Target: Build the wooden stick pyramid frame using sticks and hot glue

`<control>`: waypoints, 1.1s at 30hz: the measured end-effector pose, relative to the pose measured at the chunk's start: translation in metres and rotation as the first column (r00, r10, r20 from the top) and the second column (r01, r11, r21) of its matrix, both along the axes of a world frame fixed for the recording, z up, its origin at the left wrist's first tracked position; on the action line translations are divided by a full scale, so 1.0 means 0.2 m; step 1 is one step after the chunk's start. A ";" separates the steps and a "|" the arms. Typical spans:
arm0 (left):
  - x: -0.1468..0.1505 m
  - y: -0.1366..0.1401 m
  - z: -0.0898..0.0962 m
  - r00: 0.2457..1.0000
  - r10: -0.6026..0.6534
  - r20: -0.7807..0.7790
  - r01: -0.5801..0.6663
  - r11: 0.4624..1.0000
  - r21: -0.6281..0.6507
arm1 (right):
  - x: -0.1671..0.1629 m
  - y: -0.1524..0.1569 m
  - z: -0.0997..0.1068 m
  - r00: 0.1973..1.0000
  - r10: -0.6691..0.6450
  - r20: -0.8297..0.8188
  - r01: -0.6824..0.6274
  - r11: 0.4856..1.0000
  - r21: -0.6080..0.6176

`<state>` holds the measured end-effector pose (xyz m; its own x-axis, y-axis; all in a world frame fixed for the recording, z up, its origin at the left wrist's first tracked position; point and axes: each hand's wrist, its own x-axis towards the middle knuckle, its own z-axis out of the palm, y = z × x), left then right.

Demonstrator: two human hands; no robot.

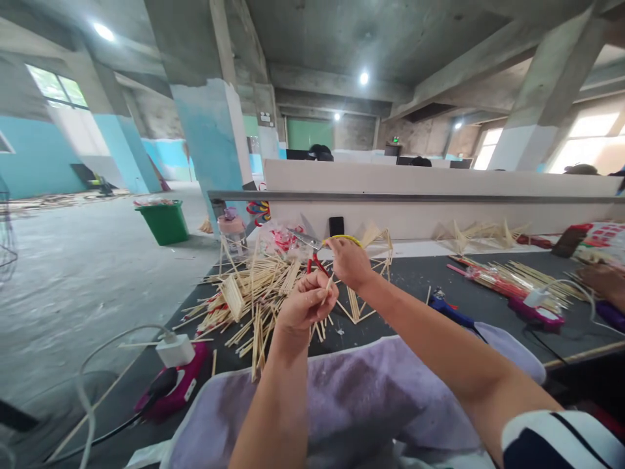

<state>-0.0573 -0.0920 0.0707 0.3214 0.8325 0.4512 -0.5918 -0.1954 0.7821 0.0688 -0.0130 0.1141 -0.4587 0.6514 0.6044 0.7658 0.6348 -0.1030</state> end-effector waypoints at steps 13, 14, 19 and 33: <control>0.01 0.05 -0.01 0.997 -0.003 -0.075 0.003 1.000 -0.003 | 0.58 -0.43 -0.30 0.080 -0.313 -0.946 -0.852 0.472 -0.228; 0.02 0.06 -0.01 0.996 -0.011 -0.093 0.010 1.000 -0.013 | 0.62 -0.47 -0.32 0.065 -0.336 -0.940 -0.892 0.403 -0.205; 0.08 0.13 -0.05 0.979 -0.069 -0.190 0.055 0.995 -0.081 | 0.74 -0.59 -0.40 0.097 -0.323 -0.941 -0.955 0.235 -0.179; 0.21 0.13 -0.06 0.913 0.008 -0.407 -0.078 0.985 -0.156 | 0.81 -0.69 -0.53 0.185 -0.196 -0.963 -0.916 0.321 -0.241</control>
<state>-0.0152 -0.0659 0.0584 0.4092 0.9009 0.1451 -0.2127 -0.0605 0.9752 0.2302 -0.1501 0.0077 -0.4661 0.8589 0.2122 -0.4762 -0.0414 -0.8784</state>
